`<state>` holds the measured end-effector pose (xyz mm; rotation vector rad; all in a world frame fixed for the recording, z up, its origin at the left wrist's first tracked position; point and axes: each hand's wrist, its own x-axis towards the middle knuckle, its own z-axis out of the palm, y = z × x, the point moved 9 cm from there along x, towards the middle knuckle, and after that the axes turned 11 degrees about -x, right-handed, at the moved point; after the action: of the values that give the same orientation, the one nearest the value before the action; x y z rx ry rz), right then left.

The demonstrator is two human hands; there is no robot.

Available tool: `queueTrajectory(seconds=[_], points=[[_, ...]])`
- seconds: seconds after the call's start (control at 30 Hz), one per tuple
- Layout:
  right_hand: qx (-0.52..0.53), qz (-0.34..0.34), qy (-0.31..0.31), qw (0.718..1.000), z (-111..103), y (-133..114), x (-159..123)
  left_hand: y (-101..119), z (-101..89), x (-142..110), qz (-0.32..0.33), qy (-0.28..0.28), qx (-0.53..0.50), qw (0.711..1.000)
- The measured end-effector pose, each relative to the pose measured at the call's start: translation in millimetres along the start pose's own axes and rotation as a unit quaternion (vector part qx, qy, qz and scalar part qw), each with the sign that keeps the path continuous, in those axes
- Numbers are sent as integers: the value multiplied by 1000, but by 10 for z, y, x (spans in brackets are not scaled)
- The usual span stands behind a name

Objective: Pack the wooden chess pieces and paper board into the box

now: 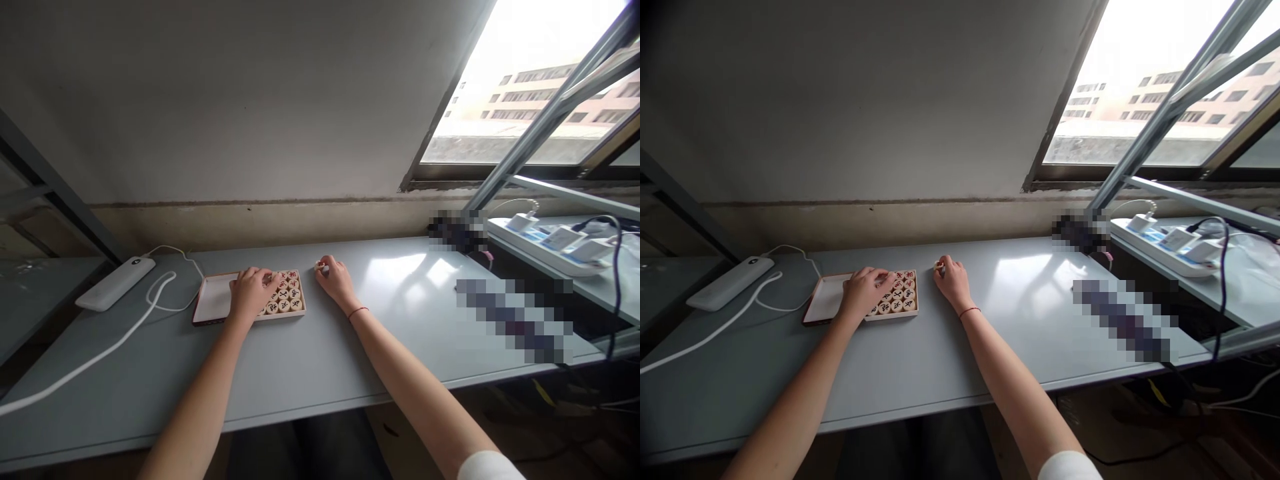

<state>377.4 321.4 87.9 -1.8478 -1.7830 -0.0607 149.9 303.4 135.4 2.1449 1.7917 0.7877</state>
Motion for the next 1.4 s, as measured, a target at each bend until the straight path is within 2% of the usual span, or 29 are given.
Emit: queueTrajectory(seconds=[0.13,0.37,0.77,1.1,1.27,1.4], points=[[-41,-44,-1,998,-13,-104,-19,53,60,-8,-28,-7,15,999],[-23,-44,7,999,-7,-60,-12,-98,20,14,-81,-1,25,996],[18,-20,1,1000,9,4,1,0,73,5,-66,-8,88,994],[47,-2,-18,999,31,31,17,0,85,-20,-69,-17,63,995],[52,11,4,999,-22,65,42,-2,67,-29,-72,-16,44,996],[35,19,-3,999,-1,89,50,-30,71,-15,-76,-14,22,997]])
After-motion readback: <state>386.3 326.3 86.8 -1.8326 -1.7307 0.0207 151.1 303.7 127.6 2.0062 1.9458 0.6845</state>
